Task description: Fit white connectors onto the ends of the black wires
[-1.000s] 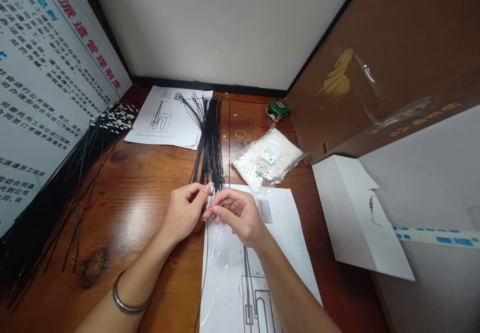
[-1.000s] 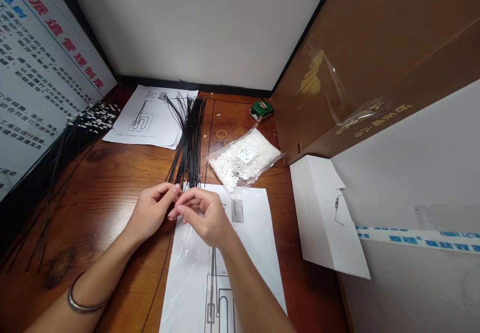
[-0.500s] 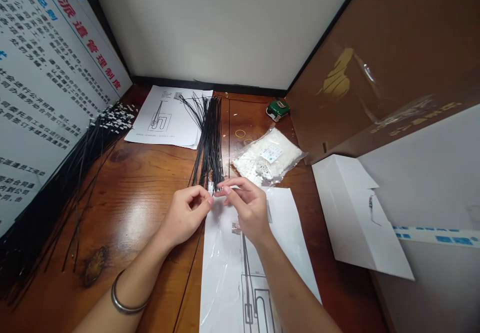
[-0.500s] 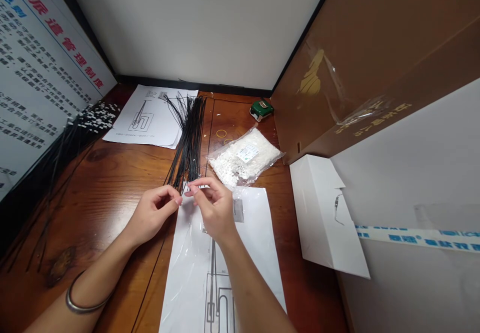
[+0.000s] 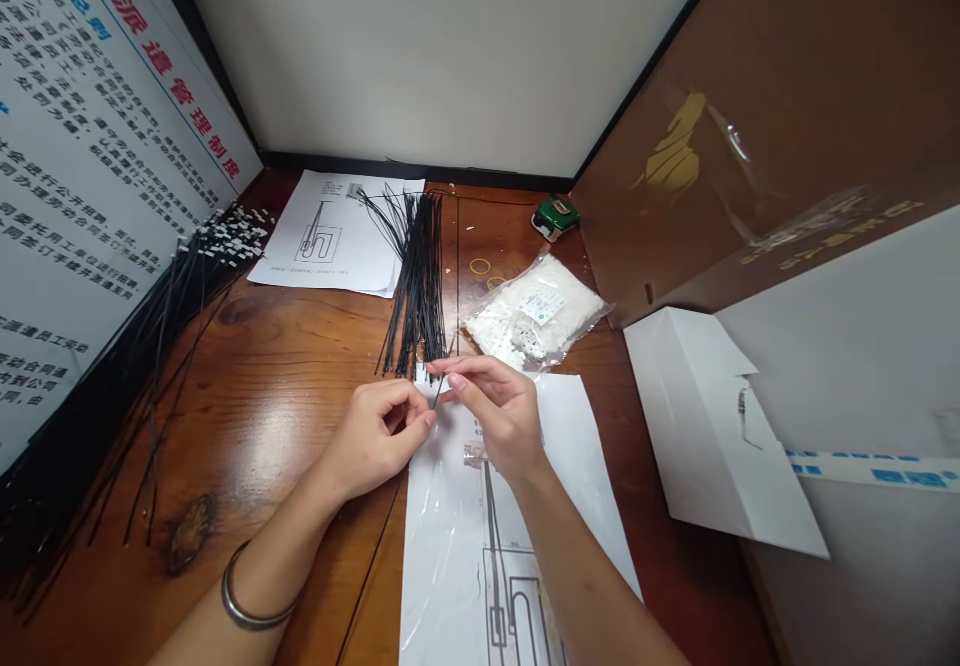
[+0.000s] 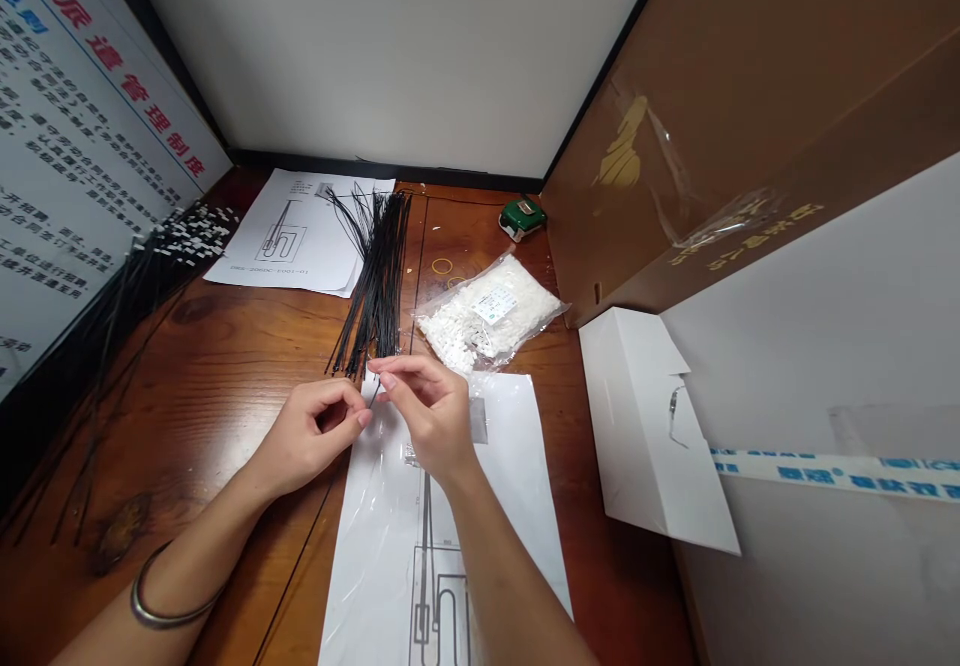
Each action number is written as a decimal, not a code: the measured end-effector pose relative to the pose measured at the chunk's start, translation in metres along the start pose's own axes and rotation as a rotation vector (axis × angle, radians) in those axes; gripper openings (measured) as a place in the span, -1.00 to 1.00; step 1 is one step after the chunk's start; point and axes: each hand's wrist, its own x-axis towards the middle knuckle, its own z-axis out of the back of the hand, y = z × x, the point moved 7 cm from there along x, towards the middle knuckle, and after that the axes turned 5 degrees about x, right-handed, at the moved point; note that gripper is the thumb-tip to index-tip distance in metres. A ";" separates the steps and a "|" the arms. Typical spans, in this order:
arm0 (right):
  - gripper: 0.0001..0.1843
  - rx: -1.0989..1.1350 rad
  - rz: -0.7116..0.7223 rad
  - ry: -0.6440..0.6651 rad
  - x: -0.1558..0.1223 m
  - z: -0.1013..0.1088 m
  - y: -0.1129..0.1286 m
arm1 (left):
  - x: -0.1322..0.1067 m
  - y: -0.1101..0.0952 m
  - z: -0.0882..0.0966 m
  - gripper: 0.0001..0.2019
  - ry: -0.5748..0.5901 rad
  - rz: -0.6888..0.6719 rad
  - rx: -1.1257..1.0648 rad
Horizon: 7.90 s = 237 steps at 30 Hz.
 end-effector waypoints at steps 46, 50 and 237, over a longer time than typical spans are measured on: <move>-0.89 -0.131 -0.027 -0.078 0.002 0.001 0.004 | 0.003 0.006 0.001 -0.79 -0.063 0.083 -0.044; -0.92 -0.103 -0.043 -0.019 0.002 -0.003 0.002 | 0.005 0.005 0.003 -0.79 -0.119 0.081 -0.103; -0.74 -0.078 -0.312 0.015 0.004 0.008 -0.020 | 0.008 0.003 -0.014 -0.70 0.025 0.192 -0.337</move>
